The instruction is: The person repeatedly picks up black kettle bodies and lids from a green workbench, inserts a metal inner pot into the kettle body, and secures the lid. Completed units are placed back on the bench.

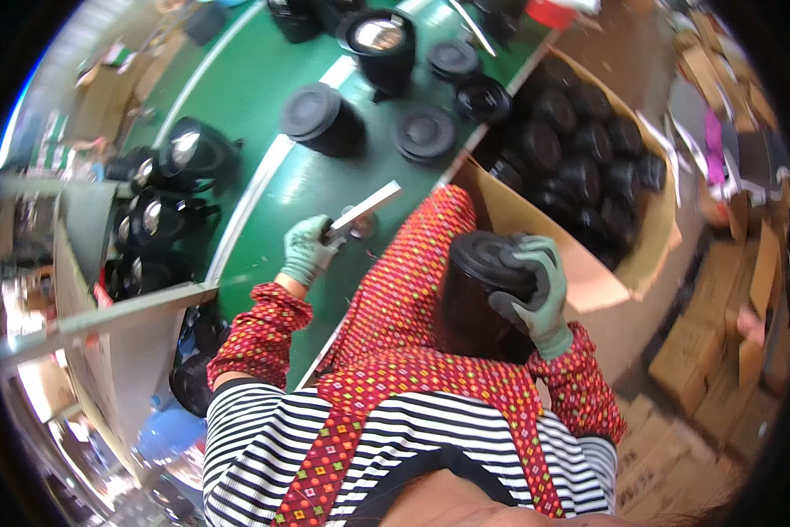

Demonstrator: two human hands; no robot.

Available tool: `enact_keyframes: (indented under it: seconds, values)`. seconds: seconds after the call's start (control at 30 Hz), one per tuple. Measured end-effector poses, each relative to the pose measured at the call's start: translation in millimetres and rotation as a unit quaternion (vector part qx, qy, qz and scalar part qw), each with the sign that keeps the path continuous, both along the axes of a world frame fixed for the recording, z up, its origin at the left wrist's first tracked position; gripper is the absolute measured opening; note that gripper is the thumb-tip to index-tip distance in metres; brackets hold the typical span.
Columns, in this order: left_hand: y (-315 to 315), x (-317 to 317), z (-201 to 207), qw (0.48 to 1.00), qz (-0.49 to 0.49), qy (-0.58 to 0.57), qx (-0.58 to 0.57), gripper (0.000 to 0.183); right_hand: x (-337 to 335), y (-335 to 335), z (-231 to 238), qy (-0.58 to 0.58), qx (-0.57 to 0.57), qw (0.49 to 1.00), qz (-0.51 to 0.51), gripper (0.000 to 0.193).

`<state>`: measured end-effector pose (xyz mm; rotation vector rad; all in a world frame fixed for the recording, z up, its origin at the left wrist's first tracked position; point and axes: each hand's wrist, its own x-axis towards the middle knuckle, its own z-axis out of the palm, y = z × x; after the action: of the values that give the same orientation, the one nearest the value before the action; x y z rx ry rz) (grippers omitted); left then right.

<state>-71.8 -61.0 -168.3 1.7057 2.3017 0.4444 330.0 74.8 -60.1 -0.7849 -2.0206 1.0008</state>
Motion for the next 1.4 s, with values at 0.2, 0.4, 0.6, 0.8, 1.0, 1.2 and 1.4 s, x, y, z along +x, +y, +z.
enact_keyframes:
  seconds: [0.2, 0.4, 0.6, 0.8, 1.0, 1.2, 1.4]
  values:
    - [-7.0, 43.4, 64.1, 0.980, -0.044, -0.142, 0.130, 0.109, -20.9, 40.4, 23.9, 0.118, -0.101, 0.983, -0.093, 0.036]
    - [-5.1, 52.0, 157.3, 0.890, -0.225, -0.357, 0.172, 0.071, -111.0, 77.5, 18.4, 0.387, -0.588, 0.693, 0.156, 0.054]
    - [22.2, -22.2, 181.1, 0.779, 0.030, -0.544, 0.309, 0.043, -195.9, 52.8, 36.5, 0.290, -0.454, 0.842, 0.028, 0.047]
    - [173.4, -153.9, 137.1, 0.774, 0.122, -0.508, 0.357, 0.034, -172.1, 36.2, -84.5, 0.126, -0.266, 0.956, -0.001, 0.042]
    - [274.3, -231.8, 24.2, 0.897, 0.242, -0.259, 0.263, 0.035, -150.6, 42.7, -116.6, 0.063, -0.270, 0.960, -0.027, 0.042]
    - [254.1, -204.6, 45.2, 0.927, 0.280, -0.148, 0.201, 0.109, -160.7, 44.9, -92.2, 0.039, -0.318, 0.947, -0.029, 0.043]
    - [97.4, -189.8, 82.4, 0.921, 0.279, 0.146, 0.230, 0.091, -162.8, 41.5, -92.0, 0.032, -0.294, 0.955, -0.022, 0.039]
